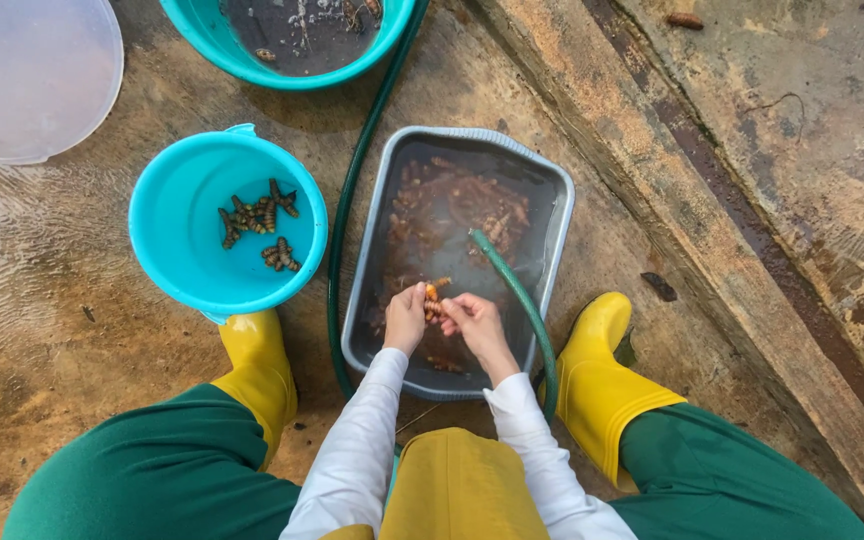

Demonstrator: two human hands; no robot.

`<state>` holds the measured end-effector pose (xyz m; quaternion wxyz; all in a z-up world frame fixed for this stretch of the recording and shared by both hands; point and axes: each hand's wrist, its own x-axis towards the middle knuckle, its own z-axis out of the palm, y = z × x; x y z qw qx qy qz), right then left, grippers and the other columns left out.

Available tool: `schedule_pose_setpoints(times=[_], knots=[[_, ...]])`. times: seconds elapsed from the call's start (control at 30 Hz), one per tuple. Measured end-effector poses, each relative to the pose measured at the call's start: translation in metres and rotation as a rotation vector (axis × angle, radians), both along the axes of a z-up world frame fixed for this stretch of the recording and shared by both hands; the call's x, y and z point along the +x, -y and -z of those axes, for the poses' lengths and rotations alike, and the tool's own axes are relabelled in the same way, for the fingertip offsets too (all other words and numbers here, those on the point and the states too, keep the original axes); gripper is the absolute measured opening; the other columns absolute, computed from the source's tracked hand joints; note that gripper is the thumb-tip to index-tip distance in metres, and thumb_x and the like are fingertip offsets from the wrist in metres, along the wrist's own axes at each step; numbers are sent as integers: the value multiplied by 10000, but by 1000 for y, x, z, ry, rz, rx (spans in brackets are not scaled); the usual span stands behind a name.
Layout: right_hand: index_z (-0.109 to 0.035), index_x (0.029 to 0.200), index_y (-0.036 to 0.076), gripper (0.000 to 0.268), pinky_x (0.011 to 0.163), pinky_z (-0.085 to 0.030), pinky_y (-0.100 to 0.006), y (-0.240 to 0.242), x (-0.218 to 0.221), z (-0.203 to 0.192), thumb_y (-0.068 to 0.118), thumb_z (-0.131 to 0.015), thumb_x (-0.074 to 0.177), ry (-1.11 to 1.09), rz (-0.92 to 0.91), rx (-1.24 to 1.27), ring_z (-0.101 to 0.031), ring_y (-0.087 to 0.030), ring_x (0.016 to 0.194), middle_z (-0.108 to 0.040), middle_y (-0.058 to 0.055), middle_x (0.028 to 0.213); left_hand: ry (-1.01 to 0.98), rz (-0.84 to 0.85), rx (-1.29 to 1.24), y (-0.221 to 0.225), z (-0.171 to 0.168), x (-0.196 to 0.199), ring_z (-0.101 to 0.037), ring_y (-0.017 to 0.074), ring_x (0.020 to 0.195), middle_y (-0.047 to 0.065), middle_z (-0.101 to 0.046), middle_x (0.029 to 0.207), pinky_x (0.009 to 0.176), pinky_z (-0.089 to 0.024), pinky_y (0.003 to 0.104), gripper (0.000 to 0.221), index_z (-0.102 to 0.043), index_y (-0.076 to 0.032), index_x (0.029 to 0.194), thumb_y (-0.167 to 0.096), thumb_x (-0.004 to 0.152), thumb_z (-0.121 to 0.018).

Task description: Washing and cleaning turmeric roots in a basin using water from a hose.

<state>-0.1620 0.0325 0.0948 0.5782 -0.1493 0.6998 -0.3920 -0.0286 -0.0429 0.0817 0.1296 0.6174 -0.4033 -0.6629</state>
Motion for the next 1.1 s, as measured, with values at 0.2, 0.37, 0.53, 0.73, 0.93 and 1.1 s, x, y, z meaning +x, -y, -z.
schedule_pose_setpoints(times=[0.2,0.37,0.53,0.73,0.93,1.1], knots=[[-701,1057,-26,158,729,-649,-271,-3,-22,15,47,-584,979,16,95,-47,-756,-150,776,-745,-97,962,-530,-64,119,-26,53,-1,-678,85,917,31,-712,1012,818,-547,267,275,-657,-19,1177,-140,931,-681],[-679,1165,65,318,865,-601,-430,-36,-16,43,-27,-631,865,-400,-278,94,-733,-300,995,-720,-180,1128,155,283,-51,-36,49,18,-717,336,965,197,-755,1027,852,-551,400,331,-691,9,1108,-255,919,-753],[-518,1383,170,767,919,-472,-619,-3,6,-27,91,-875,709,-912,-580,302,-505,-610,1167,-467,-325,1429,442,335,-330,-28,50,19,-634,459,1057,277,-694,1072,914,-495,518,345,-647,-16,1160,-242,922,-752],[-496,1360,149,641,956,-504,-536,-28,10,18,44,-800,805,-791,-650,343,-614,-445,1175,-605,-212,1291,309,352,-205,-19,50,29,-676,403,1012,219,-717,1045,880,-531,455,370,-649,-26,1119,-178,811,-786],[-545,1281,103,533,960,-532,-353,-12,-33,-20,48,-808,821,61,-279,-84,-625,-202,1139,-586,-68,1325,-64,99,-27,-9,24,17,-684,172,727,92,-717,891,710,-560,341,192,-650,-57,1119,-152,955,-676],[-591,1331,85,377,946,-583,-410,4,-42,-50,121,-619,956,401,12,54,-664,-226,1066,-600,-83,1218,-141,-14,51,2,-4,6,-647,197,758,108,-663,882,694,-570,391,214,-601,-42,1071,-194,957,-697]])
